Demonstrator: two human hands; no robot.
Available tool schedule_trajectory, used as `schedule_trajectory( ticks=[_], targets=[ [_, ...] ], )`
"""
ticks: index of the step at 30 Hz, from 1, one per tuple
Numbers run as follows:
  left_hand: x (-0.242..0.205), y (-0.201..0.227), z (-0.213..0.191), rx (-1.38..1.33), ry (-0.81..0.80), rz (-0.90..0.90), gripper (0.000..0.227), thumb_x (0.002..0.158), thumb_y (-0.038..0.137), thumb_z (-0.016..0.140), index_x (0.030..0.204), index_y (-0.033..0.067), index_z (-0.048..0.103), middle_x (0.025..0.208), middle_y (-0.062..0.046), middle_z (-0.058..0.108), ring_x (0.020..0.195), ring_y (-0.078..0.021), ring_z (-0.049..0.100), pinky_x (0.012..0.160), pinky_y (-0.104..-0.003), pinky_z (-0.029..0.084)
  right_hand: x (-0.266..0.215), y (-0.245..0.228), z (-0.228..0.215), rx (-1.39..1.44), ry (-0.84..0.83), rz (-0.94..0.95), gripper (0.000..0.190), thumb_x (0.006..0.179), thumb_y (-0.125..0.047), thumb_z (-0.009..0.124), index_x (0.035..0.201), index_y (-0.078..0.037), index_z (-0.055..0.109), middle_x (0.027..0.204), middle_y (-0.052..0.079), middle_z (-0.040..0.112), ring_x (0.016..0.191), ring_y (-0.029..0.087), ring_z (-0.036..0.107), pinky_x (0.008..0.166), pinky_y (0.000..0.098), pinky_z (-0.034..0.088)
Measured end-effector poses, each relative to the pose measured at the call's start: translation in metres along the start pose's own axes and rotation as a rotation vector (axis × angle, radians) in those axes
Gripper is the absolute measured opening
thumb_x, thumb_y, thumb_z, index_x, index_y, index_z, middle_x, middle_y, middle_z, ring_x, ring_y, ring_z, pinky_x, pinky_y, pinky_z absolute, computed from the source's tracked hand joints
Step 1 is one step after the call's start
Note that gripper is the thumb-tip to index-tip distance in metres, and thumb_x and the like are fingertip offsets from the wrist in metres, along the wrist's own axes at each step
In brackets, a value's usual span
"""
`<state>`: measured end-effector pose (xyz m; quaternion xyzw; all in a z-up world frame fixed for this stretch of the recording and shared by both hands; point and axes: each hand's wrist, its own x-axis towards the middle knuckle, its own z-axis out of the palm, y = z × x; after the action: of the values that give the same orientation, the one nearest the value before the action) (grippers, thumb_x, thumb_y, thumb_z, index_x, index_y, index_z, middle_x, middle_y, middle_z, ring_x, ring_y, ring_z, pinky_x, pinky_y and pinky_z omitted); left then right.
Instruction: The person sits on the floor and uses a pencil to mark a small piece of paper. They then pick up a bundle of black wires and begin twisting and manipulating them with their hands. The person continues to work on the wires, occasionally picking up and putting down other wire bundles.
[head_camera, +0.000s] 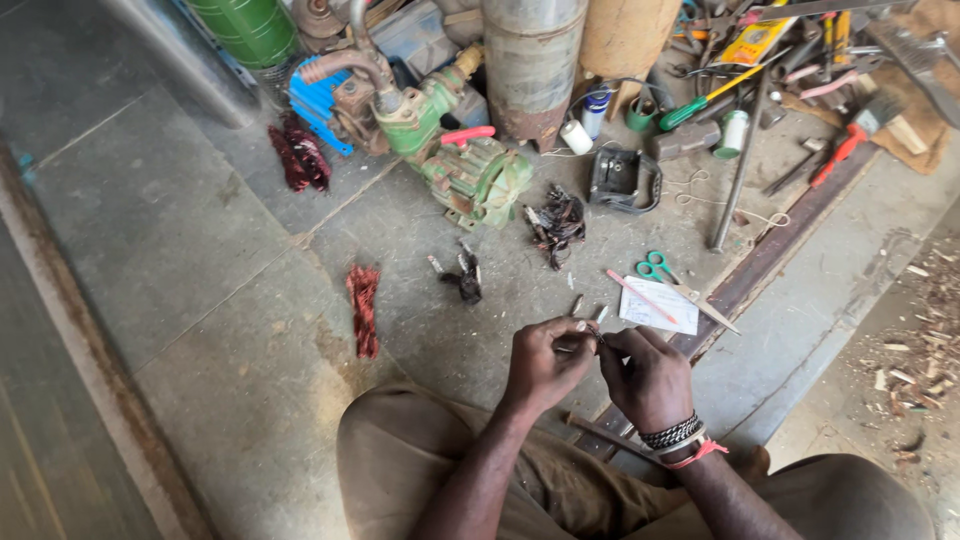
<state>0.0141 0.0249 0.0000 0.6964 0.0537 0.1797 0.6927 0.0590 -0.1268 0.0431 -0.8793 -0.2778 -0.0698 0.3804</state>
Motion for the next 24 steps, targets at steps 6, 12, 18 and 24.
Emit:
schedule_trajectory(
  ticks=[6,12,18,24],
  targets=[
    [-0.003,-0.008,0.005,0.101,0.061,-0.062,0.018,0.089,0.012,0.082,0.099,-0.0009,0.076,0.090,-0.009,0.079,0.082,-0.0128,0.075,0.074,-0.029,0.062,-0.008,0.000,0.002,-0.084,0.066,-0.071,0.009,0.089,-0.014,0.073,0.095,-0.008,0.069,0.083,0.013,0.068,0.067,0.036,0.067,0.058,0.0441,0.053],
    [-0.007,-0.023,0.008,0.218,0.054,0.067,0.011,0.089,0.003,0.073,0.100,0.0036,0.075,0.095,-0.010,0.079,0.084,-0.0151,0.077,0.078,-0.032,0.065,-0.005,0.024,0.005,-0.044,-0.080,-0.060,0.007,0.088,-0.015,0.072,0.093,-0.009,0.072,0.070,0.011,0.068,0.058,0.028,0.068,0.053,0.0401,0.053],
    [-0.009,-0.016,-0.011,-0.155,-0.254,0.049,0.014,0.091,0.003,0.075,0.104,-0.0026,0.071,0.101,-0.011,0.077,0.095,-0.0164,0.075,0.088,-0.036,0.064,0.012,0.065,-0.015,0.920,-0.861,0.476,0.019,0.093,-0.018,0.071,0.092,0.001,0.076,0.061,0.001,0.064,0.042,0.005,0.042,0.038,0.0228,0.031],
    [-0.001,-0.001,-0.011,-0.144,-0.200,-0.171,0.020,0.094,0.013,0.073,0.109,-0.0003,0.072,0.100,-0.008,0.075,0.081,-0.0108,0.073,0.068,-0.028,0.062,0.002,0.059,-0.007,0.742,-0.606,0.450,0.021,0.093,-0.021,0.067,0.102,-0.004,0.075,0.065,-0.004,0.065,0.048,0.004,0.053,0.041,0.0228,0.041]
  ],
)
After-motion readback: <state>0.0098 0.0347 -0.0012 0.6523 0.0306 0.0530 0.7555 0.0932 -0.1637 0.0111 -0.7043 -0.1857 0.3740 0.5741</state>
